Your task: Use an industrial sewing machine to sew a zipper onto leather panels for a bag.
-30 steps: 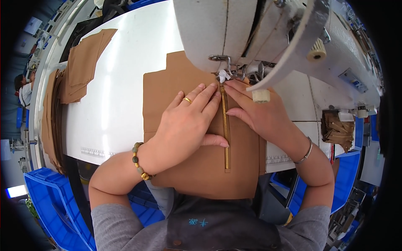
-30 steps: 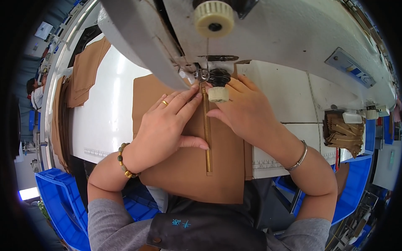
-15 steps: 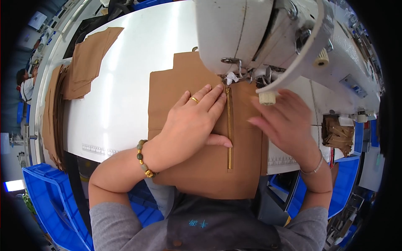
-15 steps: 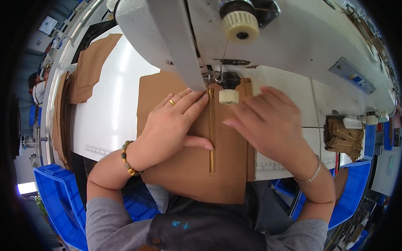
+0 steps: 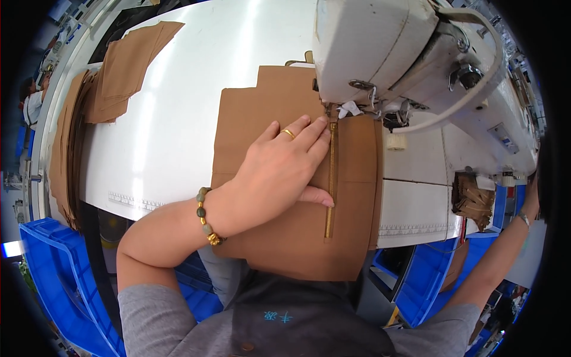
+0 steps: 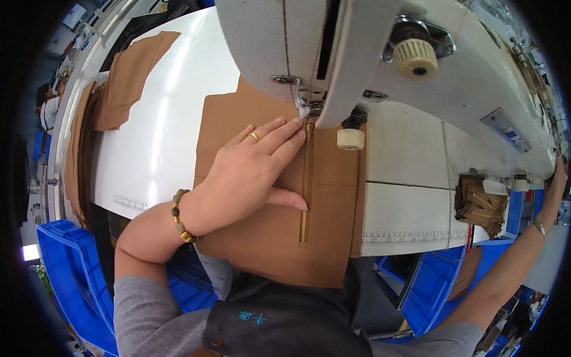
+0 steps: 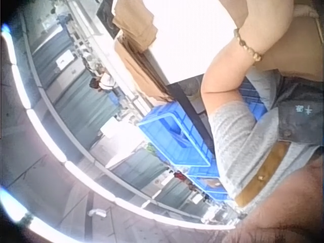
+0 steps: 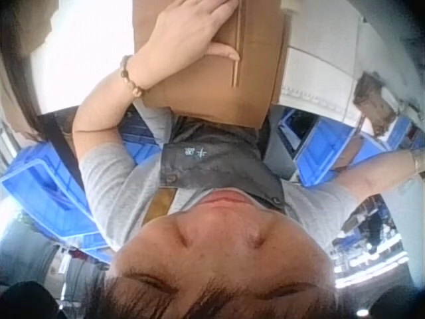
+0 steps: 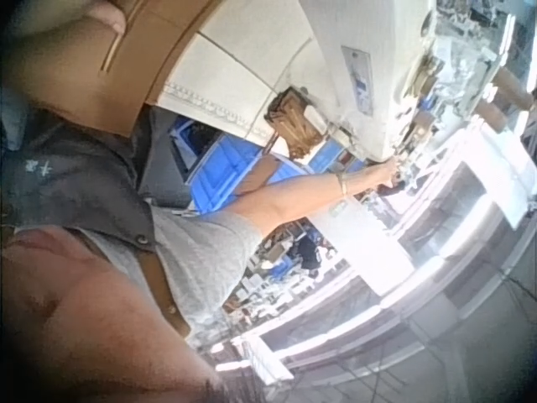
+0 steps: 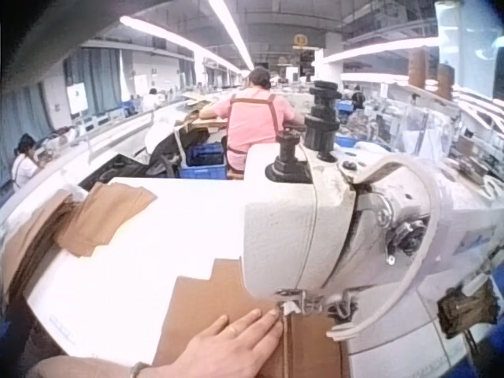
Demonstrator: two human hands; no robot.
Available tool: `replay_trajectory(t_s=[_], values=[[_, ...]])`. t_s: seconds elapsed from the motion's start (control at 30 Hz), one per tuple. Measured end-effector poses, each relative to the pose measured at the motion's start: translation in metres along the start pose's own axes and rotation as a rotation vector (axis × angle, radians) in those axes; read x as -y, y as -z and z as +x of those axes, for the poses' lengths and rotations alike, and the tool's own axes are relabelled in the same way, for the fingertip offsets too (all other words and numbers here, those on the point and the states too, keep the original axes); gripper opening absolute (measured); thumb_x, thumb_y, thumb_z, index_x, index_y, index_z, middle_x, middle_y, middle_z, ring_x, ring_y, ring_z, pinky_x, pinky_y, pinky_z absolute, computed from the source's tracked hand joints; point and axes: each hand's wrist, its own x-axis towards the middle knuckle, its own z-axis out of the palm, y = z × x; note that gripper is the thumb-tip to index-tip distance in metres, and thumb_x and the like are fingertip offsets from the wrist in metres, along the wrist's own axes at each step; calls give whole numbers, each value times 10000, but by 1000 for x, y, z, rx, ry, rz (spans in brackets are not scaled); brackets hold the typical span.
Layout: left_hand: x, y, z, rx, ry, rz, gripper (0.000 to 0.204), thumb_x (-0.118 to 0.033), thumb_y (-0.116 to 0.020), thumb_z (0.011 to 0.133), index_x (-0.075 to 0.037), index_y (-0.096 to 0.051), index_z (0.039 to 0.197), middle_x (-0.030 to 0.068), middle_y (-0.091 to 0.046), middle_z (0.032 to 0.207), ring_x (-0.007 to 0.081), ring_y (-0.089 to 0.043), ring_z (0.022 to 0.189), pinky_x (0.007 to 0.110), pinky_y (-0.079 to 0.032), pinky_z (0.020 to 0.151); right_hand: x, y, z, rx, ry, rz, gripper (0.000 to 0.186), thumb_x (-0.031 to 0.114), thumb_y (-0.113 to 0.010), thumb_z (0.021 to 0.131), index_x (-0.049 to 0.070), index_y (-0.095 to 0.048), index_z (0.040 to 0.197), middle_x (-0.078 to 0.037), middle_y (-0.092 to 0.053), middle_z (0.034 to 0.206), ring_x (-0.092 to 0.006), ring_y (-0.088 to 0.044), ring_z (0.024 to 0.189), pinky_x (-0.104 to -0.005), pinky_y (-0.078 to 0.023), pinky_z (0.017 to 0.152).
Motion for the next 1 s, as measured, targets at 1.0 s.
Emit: replay_trajectory(t_s=[1.0], values=[[-1,-3,0,-21,-2,1,920,-628,-760,781,38,-588,1393,178,-560,1509,368,-548,1382,496,-459,1133,-103,27,-64,-64,-415,557,425,214,-576,1094,20,-532,1469,-161,-557,1513,-309,-537,1391,-499,-429,1200]])
